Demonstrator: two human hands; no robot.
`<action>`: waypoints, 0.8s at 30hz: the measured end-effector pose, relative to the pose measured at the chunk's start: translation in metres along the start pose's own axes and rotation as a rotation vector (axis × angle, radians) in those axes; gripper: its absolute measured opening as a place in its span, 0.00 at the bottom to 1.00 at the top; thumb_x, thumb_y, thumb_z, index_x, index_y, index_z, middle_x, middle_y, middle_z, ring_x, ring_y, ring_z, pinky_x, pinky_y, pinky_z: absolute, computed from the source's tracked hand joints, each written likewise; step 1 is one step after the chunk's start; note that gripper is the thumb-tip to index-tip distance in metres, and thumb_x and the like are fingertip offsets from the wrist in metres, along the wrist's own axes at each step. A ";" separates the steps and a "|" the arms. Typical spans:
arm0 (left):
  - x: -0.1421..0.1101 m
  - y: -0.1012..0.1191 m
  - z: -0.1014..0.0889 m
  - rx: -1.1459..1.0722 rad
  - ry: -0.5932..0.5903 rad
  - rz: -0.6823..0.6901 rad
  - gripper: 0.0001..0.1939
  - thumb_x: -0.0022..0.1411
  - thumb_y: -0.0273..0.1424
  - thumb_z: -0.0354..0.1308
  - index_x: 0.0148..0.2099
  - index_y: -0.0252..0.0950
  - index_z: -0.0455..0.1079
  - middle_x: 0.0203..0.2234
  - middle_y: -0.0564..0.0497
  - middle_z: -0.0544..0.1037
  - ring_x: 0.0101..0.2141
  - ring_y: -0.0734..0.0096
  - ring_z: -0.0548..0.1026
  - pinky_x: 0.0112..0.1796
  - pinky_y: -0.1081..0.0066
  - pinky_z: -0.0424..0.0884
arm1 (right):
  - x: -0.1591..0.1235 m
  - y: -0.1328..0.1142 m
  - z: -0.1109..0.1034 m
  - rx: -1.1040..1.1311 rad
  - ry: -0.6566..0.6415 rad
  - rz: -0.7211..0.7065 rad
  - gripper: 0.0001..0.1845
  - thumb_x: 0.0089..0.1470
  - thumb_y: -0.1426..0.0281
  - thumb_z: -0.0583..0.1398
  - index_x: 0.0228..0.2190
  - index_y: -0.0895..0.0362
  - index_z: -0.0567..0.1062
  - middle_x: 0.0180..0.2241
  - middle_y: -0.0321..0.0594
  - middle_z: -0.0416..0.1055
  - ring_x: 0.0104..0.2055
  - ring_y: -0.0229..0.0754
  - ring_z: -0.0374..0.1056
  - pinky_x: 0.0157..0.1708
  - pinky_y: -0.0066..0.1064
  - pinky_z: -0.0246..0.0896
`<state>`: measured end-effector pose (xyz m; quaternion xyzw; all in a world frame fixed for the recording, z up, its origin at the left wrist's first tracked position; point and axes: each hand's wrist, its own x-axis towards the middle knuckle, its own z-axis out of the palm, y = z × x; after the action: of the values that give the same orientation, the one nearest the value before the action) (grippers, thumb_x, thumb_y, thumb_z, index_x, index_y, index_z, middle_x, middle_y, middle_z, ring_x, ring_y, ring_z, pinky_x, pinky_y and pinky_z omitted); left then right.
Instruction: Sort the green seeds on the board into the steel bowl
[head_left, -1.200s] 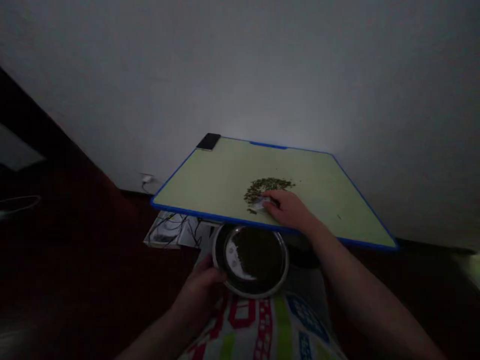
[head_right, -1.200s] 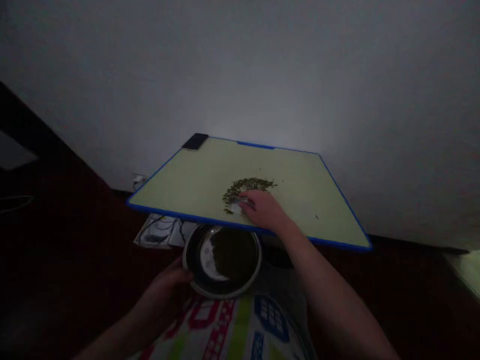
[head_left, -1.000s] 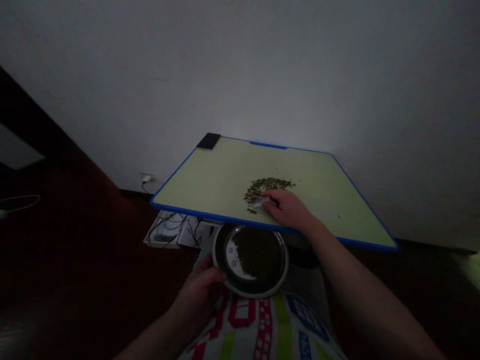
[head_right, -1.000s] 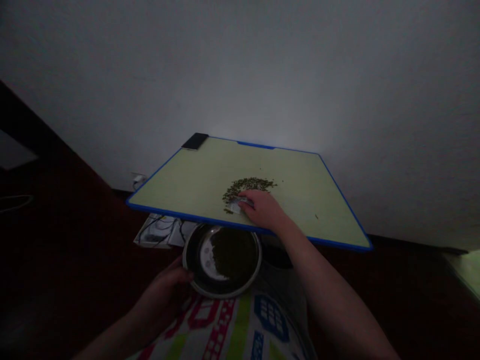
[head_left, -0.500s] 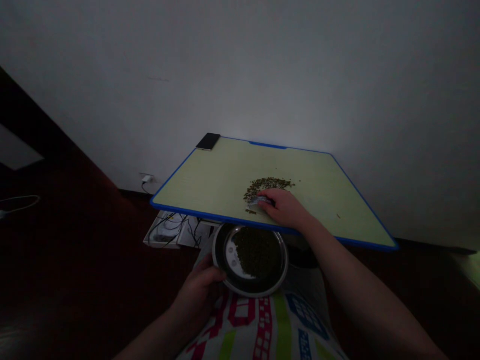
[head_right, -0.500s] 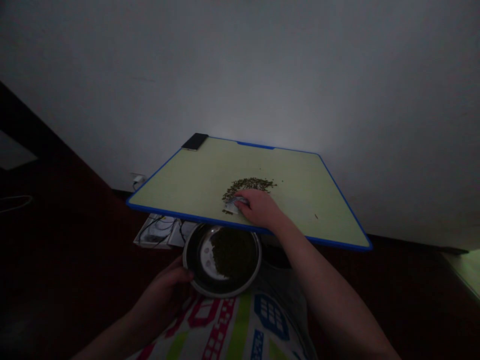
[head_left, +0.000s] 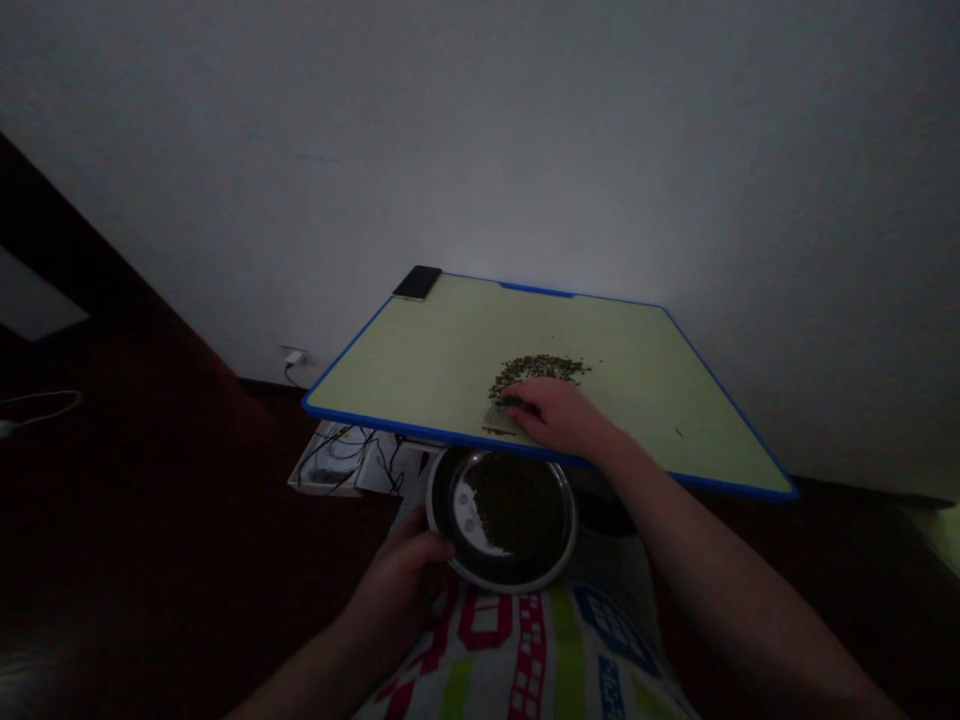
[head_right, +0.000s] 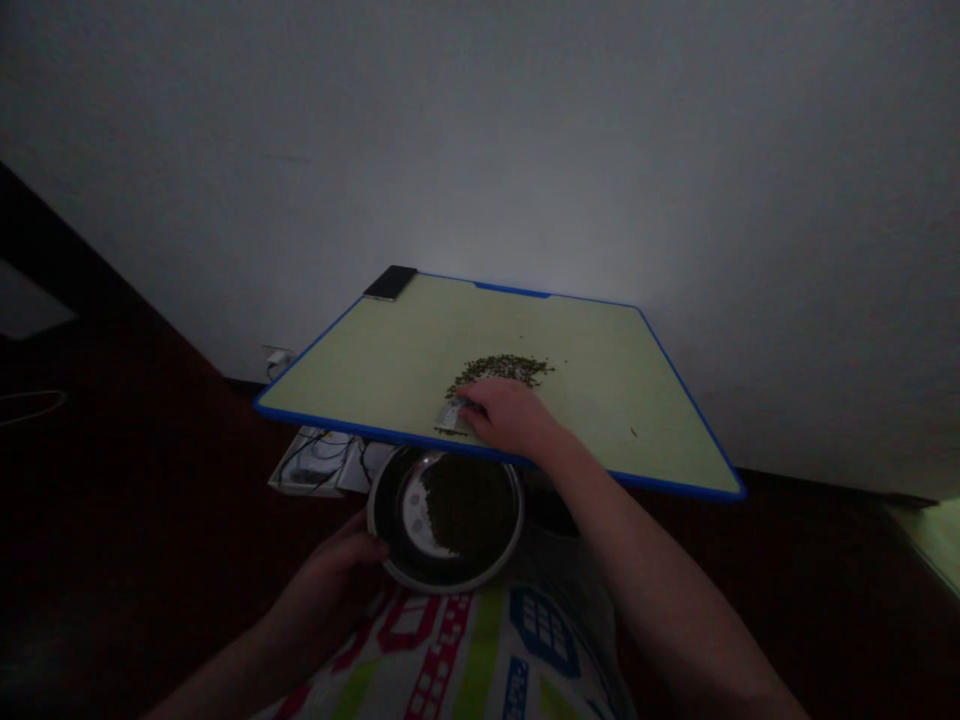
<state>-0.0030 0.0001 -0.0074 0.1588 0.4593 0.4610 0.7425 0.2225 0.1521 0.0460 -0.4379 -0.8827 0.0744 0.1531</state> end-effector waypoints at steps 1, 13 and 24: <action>0.000 0.000 0.000 0.002 -0.002 0.002 0.25 0.40 0.22 0.63 0.45 0.36 0.77 0.37 0.47 0.86 0.39 0.57 0.83 0.37 0.65 0.79 | 0.000 -0.001 0.000 0.001 -0.002 -0.007 0.16 0.63 0.70 0.60 0.51 0.58 0.80 0.46 0.48 0.81 0.47 0.47 0.75 0.48 0.37 0.66; 0.000 0.000 -0.002 -0.003 0.016 -0.008 0.23 0.40 0.21 0.63 0.43 0.37 0.76 0.36 0.46 0.85 0.39 0.57 0.83 0.36 0.66 0.78 | 0.006 -0.008 0.006 0.018 0.003 -0.062 0.15 0.63 0.70 0.60 0.49 0.58 0.80 0.45 0.50 0.81 0.47 0.48 0.74 0.48 0.39 0.65; 0.000 0.002 0.001 -0.017 0.003 -0.016 0.28 0.40 0.21 0.63 0.48 0.37 0.76 0.38 0.46 0.86 0.38 0.57 0.82 0.36 0.66 0.78 | 0.003 -0.010 0.007 0.095 -0.010 -0.017 0.18 0.62 0.70 0.60 0.51 0.60 0.79 0.43 0.49 0.81 0.43 0.47 0.74 0.45 0.37 0.65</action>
<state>-0.0034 0.0013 -0.0061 0.1479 0.4577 0.4593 0.7468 0.2111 0.1483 0.0430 -0.4224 -0.8826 0.1168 0.1701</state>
